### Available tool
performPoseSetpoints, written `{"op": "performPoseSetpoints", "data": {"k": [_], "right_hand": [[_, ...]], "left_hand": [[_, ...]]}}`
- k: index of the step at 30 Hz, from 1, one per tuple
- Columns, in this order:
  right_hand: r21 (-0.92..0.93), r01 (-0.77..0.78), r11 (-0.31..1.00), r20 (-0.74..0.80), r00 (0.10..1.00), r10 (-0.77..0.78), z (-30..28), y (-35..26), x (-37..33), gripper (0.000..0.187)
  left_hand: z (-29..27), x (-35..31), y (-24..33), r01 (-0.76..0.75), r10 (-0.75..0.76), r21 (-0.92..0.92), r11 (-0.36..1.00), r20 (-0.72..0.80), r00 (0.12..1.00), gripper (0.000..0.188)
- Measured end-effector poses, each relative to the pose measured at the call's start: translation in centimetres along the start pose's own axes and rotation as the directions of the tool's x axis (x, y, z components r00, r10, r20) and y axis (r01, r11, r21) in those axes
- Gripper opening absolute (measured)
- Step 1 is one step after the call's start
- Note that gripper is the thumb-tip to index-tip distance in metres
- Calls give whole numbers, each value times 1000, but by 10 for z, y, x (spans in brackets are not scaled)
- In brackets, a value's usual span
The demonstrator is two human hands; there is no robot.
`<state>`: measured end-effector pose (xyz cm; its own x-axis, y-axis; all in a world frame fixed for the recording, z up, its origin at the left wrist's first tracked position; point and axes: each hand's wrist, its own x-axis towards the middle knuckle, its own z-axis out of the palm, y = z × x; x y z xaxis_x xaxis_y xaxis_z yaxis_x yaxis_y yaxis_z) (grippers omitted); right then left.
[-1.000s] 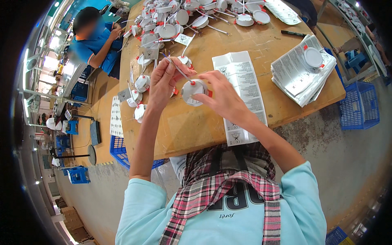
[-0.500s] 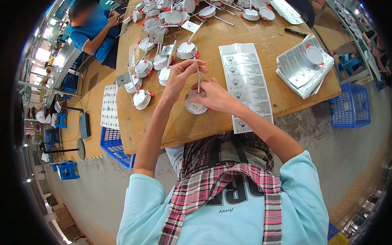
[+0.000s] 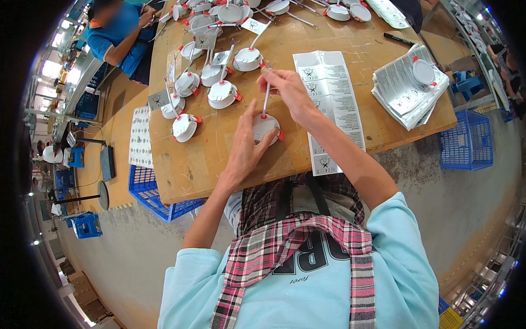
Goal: Peeling identification or safety stickers from a sheet and applying them to circular light components.
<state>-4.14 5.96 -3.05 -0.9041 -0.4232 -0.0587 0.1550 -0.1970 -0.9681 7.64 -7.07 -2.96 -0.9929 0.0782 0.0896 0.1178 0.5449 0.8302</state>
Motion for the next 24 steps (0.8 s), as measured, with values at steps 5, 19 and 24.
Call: {"op": "performPoseSetpoints", "data": {"k": [5,19,24], "right_hand": [[331,67,941,-197,980,0,-58,-21,27,31],[118,-58,991,661,749,-35,-9,-30,11,34],[136,-55,989,343,939,5,-14,-13,1,33]], "left_hand": [[6,-16,-5,-124,163,301,946,-108,981,52],[-3,-16,0,-145,150,207,968,-12,989,47],[-4,-16,-4,-122,126,205,971,-2,992,48]]}}
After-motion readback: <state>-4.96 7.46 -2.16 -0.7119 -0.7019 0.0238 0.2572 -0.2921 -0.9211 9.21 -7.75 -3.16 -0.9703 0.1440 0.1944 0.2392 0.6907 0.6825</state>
